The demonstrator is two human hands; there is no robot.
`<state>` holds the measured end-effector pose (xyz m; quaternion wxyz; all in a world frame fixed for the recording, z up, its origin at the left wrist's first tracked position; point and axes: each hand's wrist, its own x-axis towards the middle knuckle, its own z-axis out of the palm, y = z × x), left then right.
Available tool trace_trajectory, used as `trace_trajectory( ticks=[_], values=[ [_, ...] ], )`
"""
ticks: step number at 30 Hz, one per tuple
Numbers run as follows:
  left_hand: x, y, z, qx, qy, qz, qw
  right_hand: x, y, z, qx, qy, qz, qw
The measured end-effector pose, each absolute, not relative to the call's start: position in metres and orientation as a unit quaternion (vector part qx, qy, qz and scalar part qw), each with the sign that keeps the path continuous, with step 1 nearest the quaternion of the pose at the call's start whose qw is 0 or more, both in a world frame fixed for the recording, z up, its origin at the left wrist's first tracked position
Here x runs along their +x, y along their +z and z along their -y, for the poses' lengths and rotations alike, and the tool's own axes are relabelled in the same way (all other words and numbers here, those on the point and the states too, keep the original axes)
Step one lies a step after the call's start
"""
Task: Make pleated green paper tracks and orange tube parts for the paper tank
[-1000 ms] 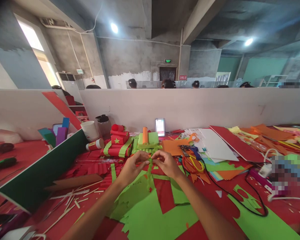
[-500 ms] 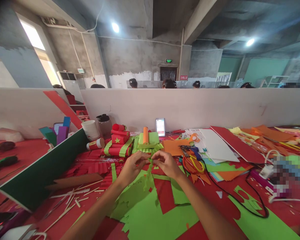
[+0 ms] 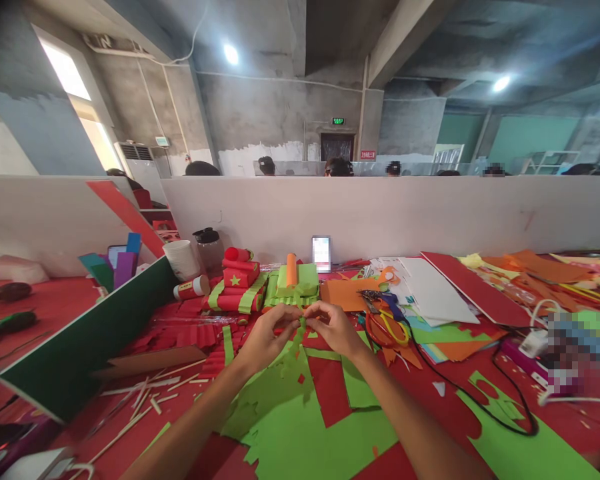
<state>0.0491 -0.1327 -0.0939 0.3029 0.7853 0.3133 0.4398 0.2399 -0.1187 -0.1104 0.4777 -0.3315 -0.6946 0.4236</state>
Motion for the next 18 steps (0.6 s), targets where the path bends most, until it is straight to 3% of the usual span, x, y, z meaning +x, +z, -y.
trace_trajectory(
  ticks=[18],
  values=[
    [0.0528, -0.0958, 0.1344, 0.775, 0.453, -0.320, 0.304, 0.2378, -0.1075, 0.1220, -0.339, 0.386, 0.704, 0.490]
  ],
)
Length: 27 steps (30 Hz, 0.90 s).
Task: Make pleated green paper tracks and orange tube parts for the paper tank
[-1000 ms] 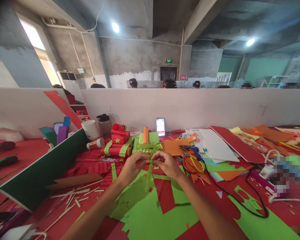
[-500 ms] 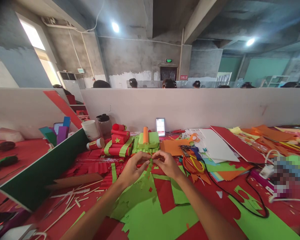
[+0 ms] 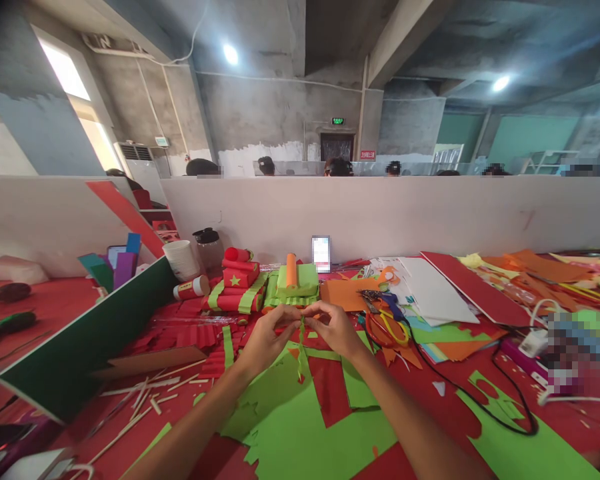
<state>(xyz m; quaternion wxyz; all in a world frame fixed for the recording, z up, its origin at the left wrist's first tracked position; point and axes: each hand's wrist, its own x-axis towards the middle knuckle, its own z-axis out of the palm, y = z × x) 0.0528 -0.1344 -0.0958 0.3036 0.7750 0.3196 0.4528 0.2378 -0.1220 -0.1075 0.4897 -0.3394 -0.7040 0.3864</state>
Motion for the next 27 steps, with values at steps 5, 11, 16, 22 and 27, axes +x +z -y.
trace_trajectory(
  ticks=[5, 11, 16, 22, 27],
  values=[
    [0.0523, -0.0955, 0.1347, 0.776, 0.454, -0.327, 0.292, 0.2377, -0.1070, 0.1237, -0.329, 0.382, 0.712, 0.489],
    [0.0522, -0.0995, 0.1334, 0.779, 0.453, -0.329, 0.284, 0.2375, -0.1102, 0.1210, -0.334, 0.389, 0.699, 0.498],
    [0.0524, -0.0977, 0.1339, 0.774, 0.470, -0.321, 0.276, 0.2377, -0.1114, 0.1196, -0.341, 0.387, 0.690, 0.508],
    [0.0492, -0.0927, 0.1326, 0.779, 0.470, -0.343, 0.232, 0.2384, -0.1111, 0.1211, -0.320, 0.412, 0.679, 0.517],
    [0.0505, -0.0985, 0.1291, 0.757, 0.462, -0.331, 0.324, 0.2379, -0.1106, 0.1207, -0.314, 0.414, 0.678, 0.521]
  ],
)
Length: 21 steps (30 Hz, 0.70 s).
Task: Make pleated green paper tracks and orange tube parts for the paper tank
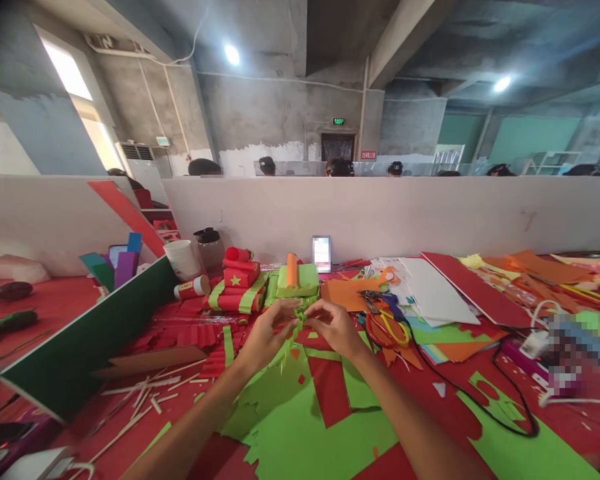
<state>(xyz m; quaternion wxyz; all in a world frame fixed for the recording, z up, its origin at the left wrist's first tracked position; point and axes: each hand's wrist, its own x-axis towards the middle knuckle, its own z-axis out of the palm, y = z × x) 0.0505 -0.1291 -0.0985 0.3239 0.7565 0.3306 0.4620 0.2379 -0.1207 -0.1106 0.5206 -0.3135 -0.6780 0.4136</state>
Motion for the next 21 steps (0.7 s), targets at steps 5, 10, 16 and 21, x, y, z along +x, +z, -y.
trace_trajectory(
  ticks=[5, 10, 16, 21],
  values=[
    [0.0526, -0.1021, 0.1290, 0.732, 0.491, -0.333, 0.334, 0.2379, -0.1113, 0.1192, -0.307, 0.400, 0.688, 0.522],
    [0.0515, -0.0990, 0.1304, 0.741, 0.486, -0.345, 0.310, 0.2377, -0.1106, 0.1212, -0.312, 0.392, 0.693, 0.519],
    [0.0513, -0.0973, 0.1310, 0.753, 0.480, -0.345, 0.291, 0.2366, -0.1094, 0.1241, -0.338, 0.372, 0.688, 0.523],
    [0.0518, -0.0990, 0.1308, 0.762, 0.481, -0.328, 0.285, 0.2368, -0.1083, 0.1255, -0.345, 0.362, 0.691, 0.521]
  ],
)
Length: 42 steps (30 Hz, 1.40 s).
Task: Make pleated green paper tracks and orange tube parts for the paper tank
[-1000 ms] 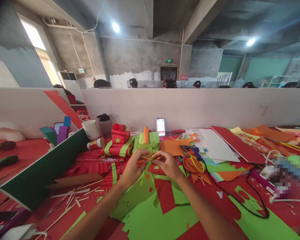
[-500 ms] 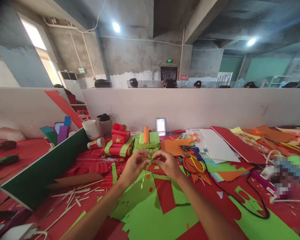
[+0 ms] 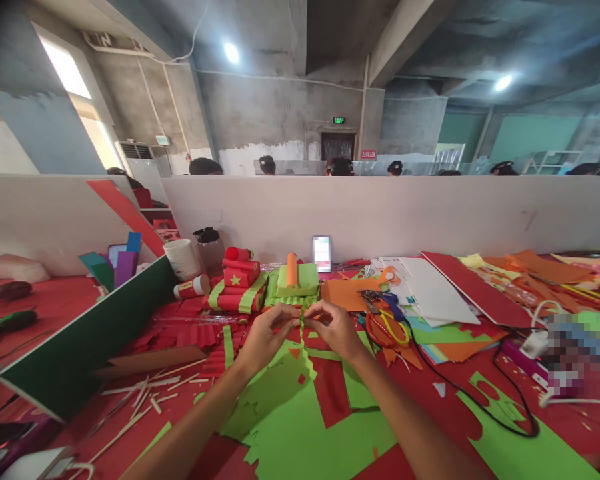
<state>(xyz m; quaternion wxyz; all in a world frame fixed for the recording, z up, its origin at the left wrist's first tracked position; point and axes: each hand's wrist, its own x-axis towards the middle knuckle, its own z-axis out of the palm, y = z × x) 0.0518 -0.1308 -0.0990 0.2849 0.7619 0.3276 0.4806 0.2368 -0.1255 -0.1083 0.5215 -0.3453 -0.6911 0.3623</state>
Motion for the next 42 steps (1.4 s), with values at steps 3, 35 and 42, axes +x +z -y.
trace_trajectory(
  ticks=[3, 35, 42],
  values=[
    [0.052, -0.100, 0.132, 0.771, 0.478, -0.320, 0.274, 0.236, -0.107, 0.127, -0.343, 0.366, 0.695, 0.516],
    [0.041, -0.097, 0.128, 0.881, 0.306, -0.336, 0.133, 0.250, -0.108, 0.117, -0.372, 0.560, 0.596, 0.438],
    [0.038, -0.095, 0.127, 0.898, 0.293, -0.302, 0.131, 0.250, -0.109, 0.118, -0.374, 0.558, 0.622, 0.402]
  ],
)
